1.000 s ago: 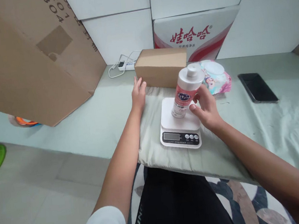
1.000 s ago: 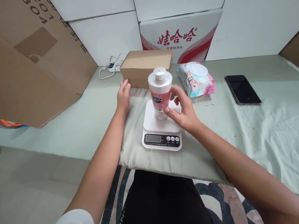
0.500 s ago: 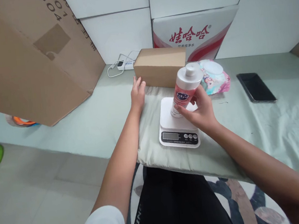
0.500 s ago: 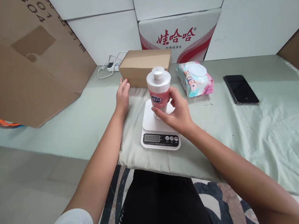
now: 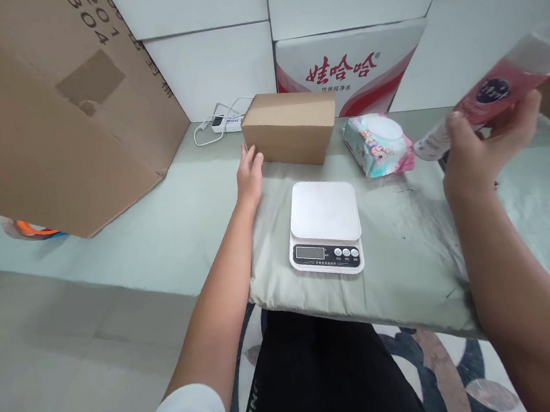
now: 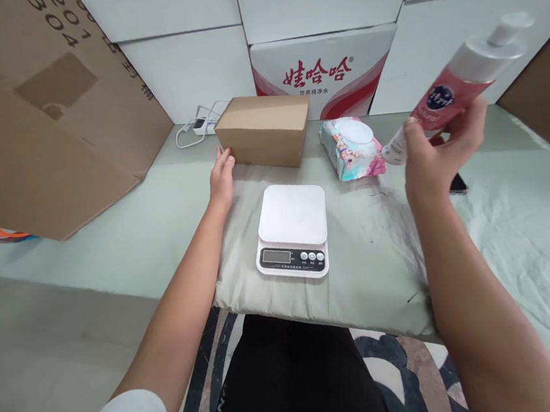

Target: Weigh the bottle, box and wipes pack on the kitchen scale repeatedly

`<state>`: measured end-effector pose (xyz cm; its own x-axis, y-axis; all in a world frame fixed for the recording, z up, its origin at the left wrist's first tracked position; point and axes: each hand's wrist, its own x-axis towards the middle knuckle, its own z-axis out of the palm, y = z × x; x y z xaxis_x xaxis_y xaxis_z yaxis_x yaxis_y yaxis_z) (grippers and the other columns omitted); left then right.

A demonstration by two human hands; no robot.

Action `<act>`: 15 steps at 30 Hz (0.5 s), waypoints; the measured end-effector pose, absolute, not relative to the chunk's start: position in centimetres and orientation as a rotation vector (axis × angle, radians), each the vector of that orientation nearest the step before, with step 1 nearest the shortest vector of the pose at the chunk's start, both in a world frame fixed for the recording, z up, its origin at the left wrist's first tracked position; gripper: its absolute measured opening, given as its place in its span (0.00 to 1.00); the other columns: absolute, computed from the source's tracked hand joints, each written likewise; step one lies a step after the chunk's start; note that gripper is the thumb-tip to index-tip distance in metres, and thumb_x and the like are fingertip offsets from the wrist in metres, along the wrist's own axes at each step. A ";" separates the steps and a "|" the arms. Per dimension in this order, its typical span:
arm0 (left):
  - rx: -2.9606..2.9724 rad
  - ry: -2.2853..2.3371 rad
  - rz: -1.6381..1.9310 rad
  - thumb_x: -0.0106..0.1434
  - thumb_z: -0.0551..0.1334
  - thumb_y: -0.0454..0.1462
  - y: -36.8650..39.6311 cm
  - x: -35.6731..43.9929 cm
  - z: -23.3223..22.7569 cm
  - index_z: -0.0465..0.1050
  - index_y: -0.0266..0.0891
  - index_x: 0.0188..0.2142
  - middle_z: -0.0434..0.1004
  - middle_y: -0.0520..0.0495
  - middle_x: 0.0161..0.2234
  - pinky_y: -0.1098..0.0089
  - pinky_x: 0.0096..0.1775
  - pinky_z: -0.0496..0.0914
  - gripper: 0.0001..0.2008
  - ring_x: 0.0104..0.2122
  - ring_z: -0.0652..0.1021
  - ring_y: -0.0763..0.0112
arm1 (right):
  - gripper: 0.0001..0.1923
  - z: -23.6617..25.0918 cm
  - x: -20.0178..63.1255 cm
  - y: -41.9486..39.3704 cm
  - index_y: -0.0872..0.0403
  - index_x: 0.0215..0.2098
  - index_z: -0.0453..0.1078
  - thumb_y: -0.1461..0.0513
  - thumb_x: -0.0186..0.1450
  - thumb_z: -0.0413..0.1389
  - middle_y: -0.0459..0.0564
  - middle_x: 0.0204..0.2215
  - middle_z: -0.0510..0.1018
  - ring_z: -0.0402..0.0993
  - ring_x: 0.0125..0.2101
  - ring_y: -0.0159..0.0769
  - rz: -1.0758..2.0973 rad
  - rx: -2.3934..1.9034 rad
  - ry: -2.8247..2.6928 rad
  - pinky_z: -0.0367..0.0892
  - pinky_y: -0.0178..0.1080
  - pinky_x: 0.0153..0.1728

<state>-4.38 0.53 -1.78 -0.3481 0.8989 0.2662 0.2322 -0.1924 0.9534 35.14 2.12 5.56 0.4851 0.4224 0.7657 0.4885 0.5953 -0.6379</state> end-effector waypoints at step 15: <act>1.332 1.543 1.572 0.70 0.62 0.57 0.4 -4.5 -1.6 0.73 0.46 0.67 0.52 0.47 0.78 0.61 0.76 0.47 0.32 0.78 0.51 0.57 | 0.32 0.0 40.0 6.4 0.47 0.50 0.72 0.72 0.48 0.69 0.50 0.38 0.75 0.65 0.32 0.38 0.104 -1.257 -1.129 0.59 0.45 0.37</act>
<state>-4.46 0.45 -1.62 -0.3497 0.9000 0.2602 0.2432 -0.1810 0.9529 39.95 6.39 0.01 0.4968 0.6165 0.6109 0.4942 0.3777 -0.7830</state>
